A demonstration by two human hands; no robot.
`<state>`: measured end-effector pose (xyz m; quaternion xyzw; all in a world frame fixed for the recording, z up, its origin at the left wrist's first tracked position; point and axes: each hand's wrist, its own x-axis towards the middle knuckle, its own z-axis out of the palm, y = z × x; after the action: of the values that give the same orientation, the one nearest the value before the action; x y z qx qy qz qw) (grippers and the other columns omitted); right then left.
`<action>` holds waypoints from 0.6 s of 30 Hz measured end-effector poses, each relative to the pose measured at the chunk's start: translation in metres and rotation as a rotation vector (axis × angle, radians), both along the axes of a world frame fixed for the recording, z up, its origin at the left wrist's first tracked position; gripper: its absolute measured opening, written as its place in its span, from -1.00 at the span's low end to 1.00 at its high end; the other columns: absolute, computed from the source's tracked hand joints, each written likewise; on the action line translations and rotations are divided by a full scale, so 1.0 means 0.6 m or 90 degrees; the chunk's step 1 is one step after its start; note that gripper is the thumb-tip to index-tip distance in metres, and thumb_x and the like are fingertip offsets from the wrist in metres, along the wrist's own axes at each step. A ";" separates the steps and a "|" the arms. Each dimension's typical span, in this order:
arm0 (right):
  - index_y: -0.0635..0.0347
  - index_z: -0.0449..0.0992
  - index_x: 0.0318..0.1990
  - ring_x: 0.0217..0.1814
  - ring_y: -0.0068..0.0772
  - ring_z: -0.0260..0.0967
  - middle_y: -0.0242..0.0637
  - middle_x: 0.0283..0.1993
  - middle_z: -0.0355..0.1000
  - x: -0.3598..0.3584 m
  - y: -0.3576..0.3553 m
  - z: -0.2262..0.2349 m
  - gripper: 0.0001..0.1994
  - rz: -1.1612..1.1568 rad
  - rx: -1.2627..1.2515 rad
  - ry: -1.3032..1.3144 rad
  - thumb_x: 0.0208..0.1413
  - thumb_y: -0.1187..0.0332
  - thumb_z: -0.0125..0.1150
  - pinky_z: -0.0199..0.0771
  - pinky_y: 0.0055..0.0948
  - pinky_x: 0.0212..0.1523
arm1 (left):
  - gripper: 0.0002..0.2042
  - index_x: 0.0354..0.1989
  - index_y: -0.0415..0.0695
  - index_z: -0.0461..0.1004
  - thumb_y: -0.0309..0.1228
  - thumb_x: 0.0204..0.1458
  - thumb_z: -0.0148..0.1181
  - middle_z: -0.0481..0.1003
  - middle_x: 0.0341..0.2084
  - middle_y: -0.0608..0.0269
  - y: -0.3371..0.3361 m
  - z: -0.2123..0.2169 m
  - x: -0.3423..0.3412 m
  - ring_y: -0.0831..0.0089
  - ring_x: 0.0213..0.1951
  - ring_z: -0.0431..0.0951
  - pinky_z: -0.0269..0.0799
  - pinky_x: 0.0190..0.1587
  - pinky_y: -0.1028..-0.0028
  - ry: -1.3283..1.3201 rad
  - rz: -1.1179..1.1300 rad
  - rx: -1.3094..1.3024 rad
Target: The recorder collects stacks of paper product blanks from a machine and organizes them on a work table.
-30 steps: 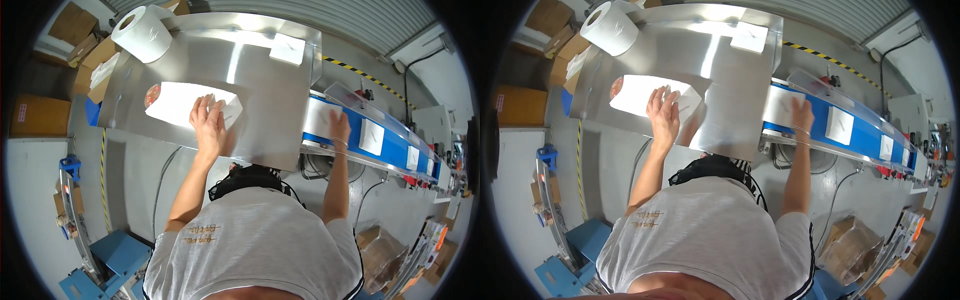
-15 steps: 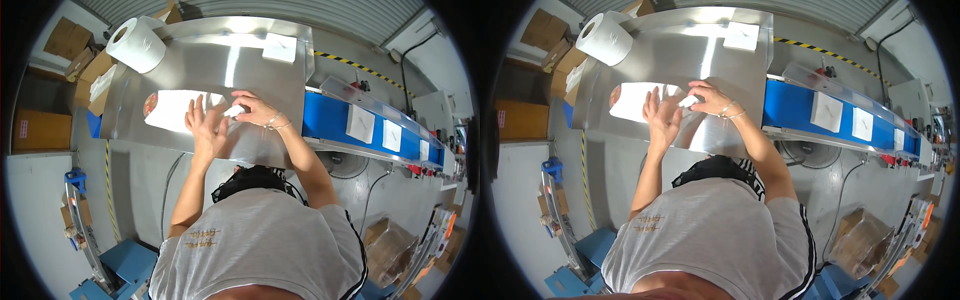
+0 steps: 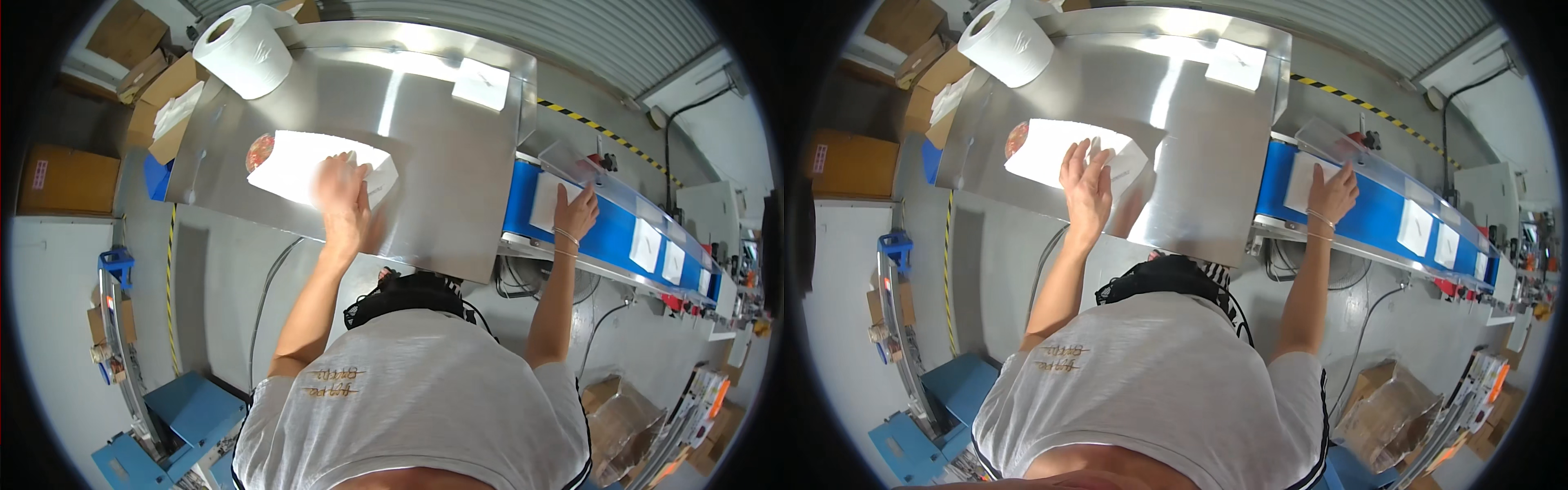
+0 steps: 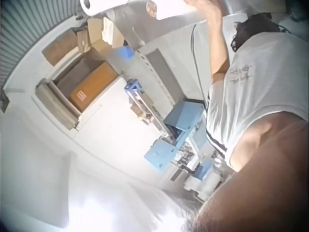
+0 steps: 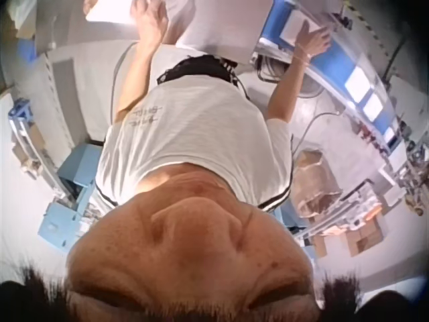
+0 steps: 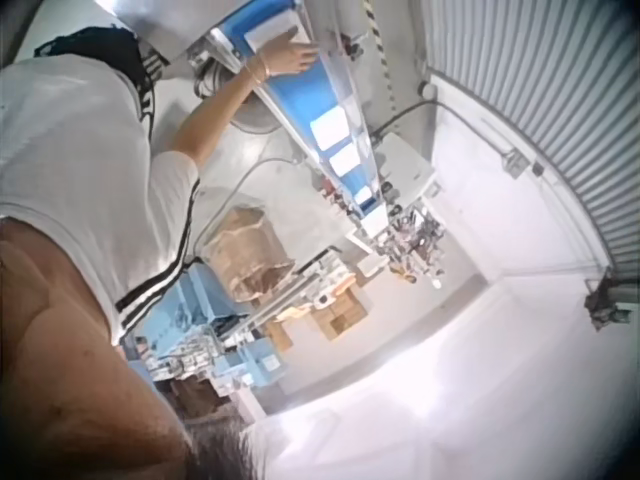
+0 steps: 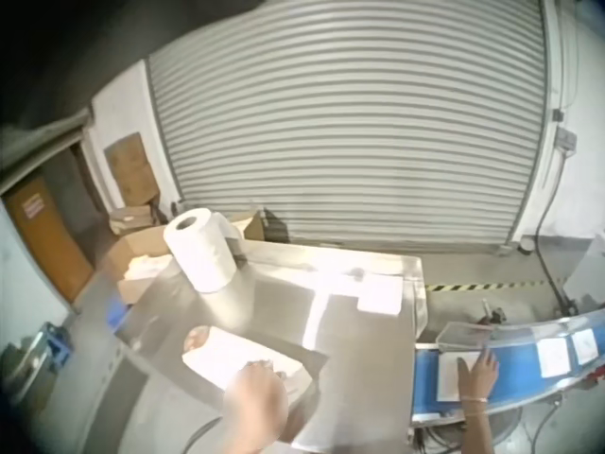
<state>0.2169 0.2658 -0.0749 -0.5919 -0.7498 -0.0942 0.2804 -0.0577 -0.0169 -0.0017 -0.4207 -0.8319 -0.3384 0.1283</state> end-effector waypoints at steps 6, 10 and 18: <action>0.08 0.43 0.00 0.08 -0.12 0.31 -0.16 0.01 0.37 -0.238 -0.146 0.081 -0.56 0.678 -0.521 0.302 -0.12 0.44 0.34 0.30 -0.29 0.11 | -0.69 -0.15 -0.12 0.55 -0.67 -0.10 0.14 0.31 0.12 0.02 -0.008 -0.004 0.001 -0.08 0.21 0.16 0.06 0.21 0.05 0.033 -0.020 -0.016; 0.09 0.42 0.01 0.13 -0.21 0.27 -0.19 0.07 0.34 -0.320 -0.172 0.078 -0.56 0.871 -0.540 0.272 -0.11 0.43 0.32 0.30 -0.33 0.13 | -0.71 -0.14 -0.10 0.55 -0.58 -0.09 0.17 0.26 0.16 -0.02 -0.009 0.009 0.002 -0.11 0.24 0.11 -0.02 0.24 0.02 0.052 -0.077 -0.054; 0.25 0.39 -0.13 -0.35 -0.58 0.19 -0.40 -0.36 0.32 -0.214 -0.137 -0.013 -0.70 0.595 -0.618 0.556 0.14 0.22 0.22 0.32 -0.51 -0.30 | -0.67 -0.04 -0.17 0.47 -0.59 -0.04 0.16 0.27 0.12 -0.05 -0.014 -0.004 -0.035 -0.05 0.22 0.16 0.06 0.22 0.06 0.029 0.013 -0.028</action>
<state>0.0886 0.1837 -0.0827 -0.2559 -0.6997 0.6099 0.2701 -0.0785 -0.0256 -0.0042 -0.4221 -0.8404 -0.3091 0.1414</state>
